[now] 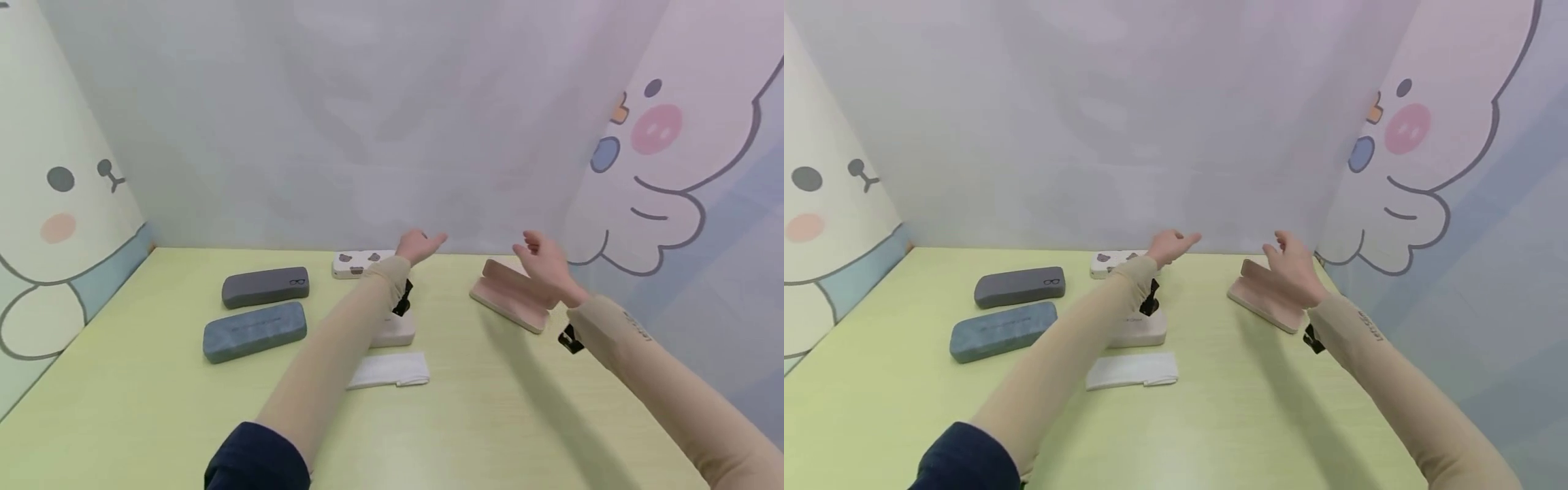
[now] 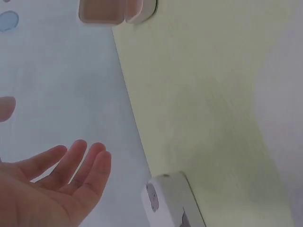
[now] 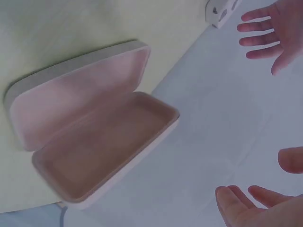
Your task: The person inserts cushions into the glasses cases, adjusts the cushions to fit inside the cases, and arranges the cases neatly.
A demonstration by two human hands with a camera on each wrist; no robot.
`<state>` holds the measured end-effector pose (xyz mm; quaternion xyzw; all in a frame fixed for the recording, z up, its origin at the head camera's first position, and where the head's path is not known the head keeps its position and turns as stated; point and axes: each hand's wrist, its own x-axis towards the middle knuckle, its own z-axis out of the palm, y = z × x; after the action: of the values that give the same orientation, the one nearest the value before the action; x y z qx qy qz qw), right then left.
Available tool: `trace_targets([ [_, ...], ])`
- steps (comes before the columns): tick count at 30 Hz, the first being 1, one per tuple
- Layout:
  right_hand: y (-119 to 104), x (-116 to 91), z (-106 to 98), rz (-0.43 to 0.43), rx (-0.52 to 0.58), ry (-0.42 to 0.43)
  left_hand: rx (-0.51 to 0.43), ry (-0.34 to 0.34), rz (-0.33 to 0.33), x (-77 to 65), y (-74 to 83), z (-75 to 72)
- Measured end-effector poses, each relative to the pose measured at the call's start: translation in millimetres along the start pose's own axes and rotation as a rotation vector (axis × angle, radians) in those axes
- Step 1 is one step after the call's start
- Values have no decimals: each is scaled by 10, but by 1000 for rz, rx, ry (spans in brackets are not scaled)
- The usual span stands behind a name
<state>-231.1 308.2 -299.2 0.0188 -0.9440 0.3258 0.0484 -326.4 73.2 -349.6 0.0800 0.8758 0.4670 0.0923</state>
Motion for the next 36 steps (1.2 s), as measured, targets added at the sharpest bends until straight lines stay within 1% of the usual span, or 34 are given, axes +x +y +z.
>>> trace_targets([
  [2,93,-68,-36,35,-18,54,-22,-16,0,-14,30,89],
  [4,197,-130,-63,72,-17,83,-47,-25,-4,-5,49,170],
  [7,374,-222,-83,122,-1,87,-79,-45,-16,5,75,266],
  [9,496,-282,-69,142,-4,86,-84,-61,-24,17,75,321],
  [11,607,-338,-32,174,-24,69,-103,-83,-50,38,60,380],
  [14,751,-412,53,246,-41,15,-150,-104,-104,80,18,487],
  [17,861,-470,149,339,23,-59,-210,-125,-166,95,-6,604],
  [19,922,-487,205,401,82,-75,-234,-140,-189,88,-3,680],
  [22,995,-487,276,466,175,-79,-261,-172,-224,90,9,789],
  [27,1058,-455,369,535,275,-96,-280,-211,-251,93,12,930],
  [33,1051,-415,411,551,295,-90,-372,-252,-206,40,39,1000],
  [36,1033,-379,432,553,289,-86,-388,-255,-205,50,60,1027],
])
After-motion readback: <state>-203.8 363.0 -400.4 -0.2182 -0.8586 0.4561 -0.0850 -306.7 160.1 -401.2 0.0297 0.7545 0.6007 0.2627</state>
